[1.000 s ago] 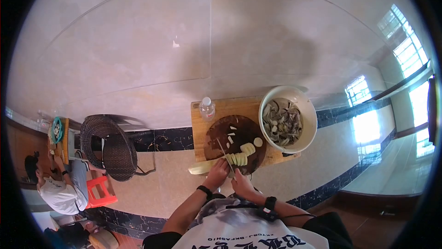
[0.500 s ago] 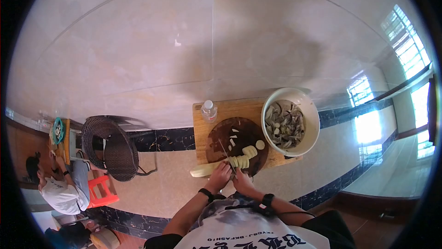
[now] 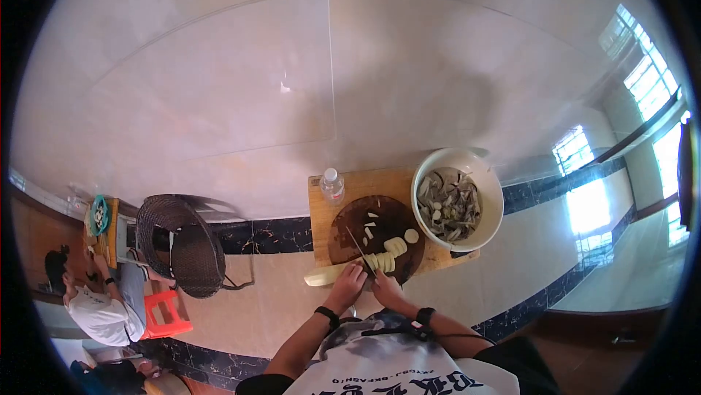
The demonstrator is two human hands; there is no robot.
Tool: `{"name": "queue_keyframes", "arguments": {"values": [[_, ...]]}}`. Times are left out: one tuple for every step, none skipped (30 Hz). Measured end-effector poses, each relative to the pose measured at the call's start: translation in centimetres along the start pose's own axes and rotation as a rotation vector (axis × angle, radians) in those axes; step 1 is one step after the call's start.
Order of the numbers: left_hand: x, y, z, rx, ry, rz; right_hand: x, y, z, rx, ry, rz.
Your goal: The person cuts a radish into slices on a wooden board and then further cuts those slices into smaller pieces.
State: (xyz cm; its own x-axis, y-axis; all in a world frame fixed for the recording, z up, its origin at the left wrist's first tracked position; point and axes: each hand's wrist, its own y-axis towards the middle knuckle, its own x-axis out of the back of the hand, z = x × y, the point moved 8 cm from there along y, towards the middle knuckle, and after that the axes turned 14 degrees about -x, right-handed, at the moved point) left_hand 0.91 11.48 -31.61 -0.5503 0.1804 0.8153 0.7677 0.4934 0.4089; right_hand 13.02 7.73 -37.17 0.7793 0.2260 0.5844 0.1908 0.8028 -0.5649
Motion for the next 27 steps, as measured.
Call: {"name": "queue_keyframes", "arguments": {"values": [[0.0, -0.1, 0.0, 0.014, -0.008, 0.01, 0.2, -0.1, 0.0, 0.011, 0.005, 0.003], [0.2, -0.2, -0.1, 0.004, 0.022, -0.006, 0.3, -0.2, -0.1, 0.021, 0.009, 0.008], [0.4, -0.3, -0.2, -0.005, 0.051, -0.021, 0.4, -0.5, 0.1, 0.029, 0.013, 0.014], [0.5, -0.4, -0.4, -0.013, 0.079, -0.036, 0.6, -0.8, 0.1, 0.034, 0.028, 0.008], [0.3, -0.6, -0.3, 0.003, 0.059, -0.018, 0.9, -1.1, 0.1, 0.038, 0.042, 0.003], [0.3, -0.7, -0.2, 0.018, 0.041, -0.001, 1.1, -1.4, 0.2, 0.043, 0.056, -0.004], [0.3, -0.7, -0.1, 0.032, 0.023, 0.016, 1.3, -1.7, 0.3, 0.045, 0.071, -0.023], [0.4, -0.7, -0.1, 0.029, 0.023, 0.014, 1.6, -2.0, 0.4, 0.047, 0.086, -0.042], [0.5, -0.8, -0.1, 0.025, 0.023, 0.012, 1.9, -2.2, 0.4, 0.048, 0.102, -0.061], [0.6, -0.8, -0.2, 0.021, 0.022, 0.011, 2.0, -2.4, 0.5, 0.045, 0.12, -0.06], [0.5, -0.8, -0.2, 0.014, 0.026, 0.023, 2.1, -2.6, 0.5, 0.042, 0.138, -0.06], [0.6, -0.7, -0.3, 0.005, 0.029, 0.035, 2.3, -2.8, 0.6, 0.039, 0.157, -0.06], [0.5, -0.7, -0.3, -0.004, 0.033, 0.047, 2.8, -3.4, 1.2, 0.015, 0.162, -0.047], [0.5, -0.7, -0.2, -0.012, 0.038, 0.039, 3.3, -3.9, 1.7, -0.01, 0.168, -0.034], [0.2, -0.8, 0.0, -0.021, 0.042, 0.031, 3.5, -4.2, 1.9, -0.035, 0.174, -0.023], [-0.1, -0.8, 0.1, -0.03, 0.046, 0.023, 3.5, -4.1, 1.6, -0.011, 0.167, -0.041], [-0.4, -0.9, 0.4, -0.024, 0.047, 0.02, 3.2, -3.8, 1.2, 0.013, 0.161, -0.059], [-0.5, -0.9, 0.6, -0.018, 0.047, 0.017, 3.2, -3.8, 1.2, 0.038, 0.155, -0.077], [-0.5, -1.0, 0.7, -0.013, 0.048, 0.015, 3.0, -3.8, 1.0, 0.037, 0.149, -0.081], [-0.5, -1.0, 0.8, -0.017, 0.056, 0.006, 2.9, -3.7, 0.8, 0.035, 0.144, -0.084], [-0.3, -0.9, 0.9, -0.022, 0.065, -0.004, 3.0, -3.8, 0.9, 0.034, 0.138, -0.089], [-0.1, -0.7, 0.9, -0.028, 0.073, -0.013, 3.1, -3.8, 1.0, 0.02, 0.133, -0.079], [-0.1, -0.6, 0.8, -0.028, 0.064, -0.005, 3.1, -4.0, 1.0, 0.006, 0.129, -0.069], [-0.2, -0.6, 0.9, -0.028, 0.055, 0.004, 3.1, -4.1, 0.9, -0.009, 0.124, -0.058], [-0.2, -0.6, 0.9, -0.027, 0.047, 0.012, 3.2, -4.2, 1.1, 0.005, 0.128, -0.06], [-0.3, -0.6, 0.9, -0.026, 0.04, 0.016, 3.3, -4.3, 1.3, 0.019, 0.131, -0.062], [-0.4, -0.6, 0.9, -0.025, 0.032, 0.02, 3.3, -4.3, 1.4, 0.032, 0.134, -0.064]]}}
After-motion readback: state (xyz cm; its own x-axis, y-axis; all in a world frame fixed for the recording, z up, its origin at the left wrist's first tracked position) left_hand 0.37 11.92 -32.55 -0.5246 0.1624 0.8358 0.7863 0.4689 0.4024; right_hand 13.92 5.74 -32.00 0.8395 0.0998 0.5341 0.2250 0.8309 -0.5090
